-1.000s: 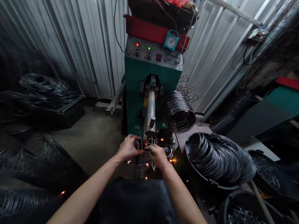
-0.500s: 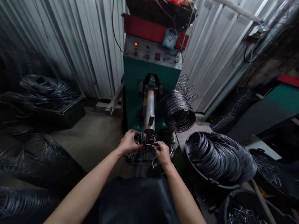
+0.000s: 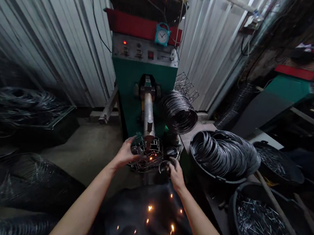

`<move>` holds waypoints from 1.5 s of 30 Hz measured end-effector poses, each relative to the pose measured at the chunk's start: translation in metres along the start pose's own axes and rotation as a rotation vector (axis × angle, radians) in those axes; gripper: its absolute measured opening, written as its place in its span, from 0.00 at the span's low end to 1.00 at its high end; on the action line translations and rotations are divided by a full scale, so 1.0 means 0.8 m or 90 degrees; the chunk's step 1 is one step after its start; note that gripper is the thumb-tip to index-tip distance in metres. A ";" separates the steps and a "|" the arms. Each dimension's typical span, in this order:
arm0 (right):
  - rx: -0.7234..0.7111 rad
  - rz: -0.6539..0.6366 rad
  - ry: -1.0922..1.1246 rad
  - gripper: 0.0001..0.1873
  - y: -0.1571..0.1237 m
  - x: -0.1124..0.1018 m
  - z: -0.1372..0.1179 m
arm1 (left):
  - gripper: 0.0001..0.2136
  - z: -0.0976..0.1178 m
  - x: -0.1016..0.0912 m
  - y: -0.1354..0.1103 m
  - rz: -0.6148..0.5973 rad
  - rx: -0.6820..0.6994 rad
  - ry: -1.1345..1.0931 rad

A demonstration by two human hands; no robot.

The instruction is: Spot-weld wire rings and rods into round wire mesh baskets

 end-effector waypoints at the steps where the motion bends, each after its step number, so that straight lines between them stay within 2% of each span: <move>1: 0.024 0.007 0.007 0.16 -0.022 -0.005 0.022 | 0.46 -0.010 -0.001 -0.008 0.010 -0.009 -0.036; 4: 0.077 0.011 0.024 0.11 -0.069 -0.013 0.072 | 0.47 -0.044 0.009 -0.034 0.031 -0.068 -0.156; 7: 0.148 0.029 0.188 0.12 -0.072 -0.012 0.095 | 0.42 -0.064 0.033 -0.049 0.040 -0.087 -0.259; 10: 0.245 0.075 0.386 0.14 -0.056 -0.013 0.098 | 0.40 -0.072 0.048 -0.048 0.058 -0.087 -0.293; 14: 0.410 0.109 0.625 0.07 -0.056 -0.014 0.091 | 0.39 -0.076 0.045 -0.046 0.081 -0.087 -0.350; 16: 0.446 0.107 0.685 0.06 -0.064 -0.016 0.084 | 0.38 -0.075 0.038 -0.052 0.092 -0.088 -0.363; 18: 0.437 0.098 0.697 0.05 -0.071 -0.021 0.077 | 0.39 -0.069 0.033 -0.065 0.090 -0.090 -0.362; 21: 0.358 0.111 0.578 0.09 -0.081 -0.036 0.074 | 0.41 -0.053 0.028 -0.094 0.070 -0.080 -0.331; 24: 0.225 0.119 0.314 0.14 -0.092 -0.054 0.074 | 0.43 -0.031 0.022 -0.124 0.065 -0.060 -0.227; 28: 0.055 -0.010 -0.047 0.10 -0.106 -0.050 0.059 | 0.42 0.012 0.012 -0.143 0.081 0.017 -0.019; 31: -0.037 -0.128 -0.184 0.08 -0.105 -0.043 0.013 | 0.40 0.048 0.010 -0.140 0.086 0.047 0.139; 34: -0.144 -0.233 -0.287 0.11 -0.093 -0.032 -0.069 | 0.39 0.082 0.017 -0.135 0.064 0.053 0.252; 37: -0.118 -0.295 -0.435 0.18 -0.072 -0.019 -0.128 | 0.39 0.106 0.032 -0.134 0.039 0.062 0.313; 39: -0.085 -0.302 -0.492 0.16 -0.059 -0.009 -0.146 | 0.40 0.114 0.041 -0.137 0.027 0.073 0.328; 41: -0.069 -0.281 -0.503 0.13 -0.051 0.000 -0.151 | 0.40 0.117 0.048 -0.140 0.017 0.085 0.336; 45: -0.086 -0.225 -0.449 0.10 -0.056 0.013 -0.138 | 0.40 0.113 0.055 -0.143 0.002 0.092 0.349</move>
Point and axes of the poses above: each hand's wrist, its own y-axis towards the middle knuckle, its own x-axis out of the palm, z = x × y, the point moved 7 cm from there along y, towards the middle knuckle, and after that the axes turned 7 degrees about -z, right-handed, at the moved point
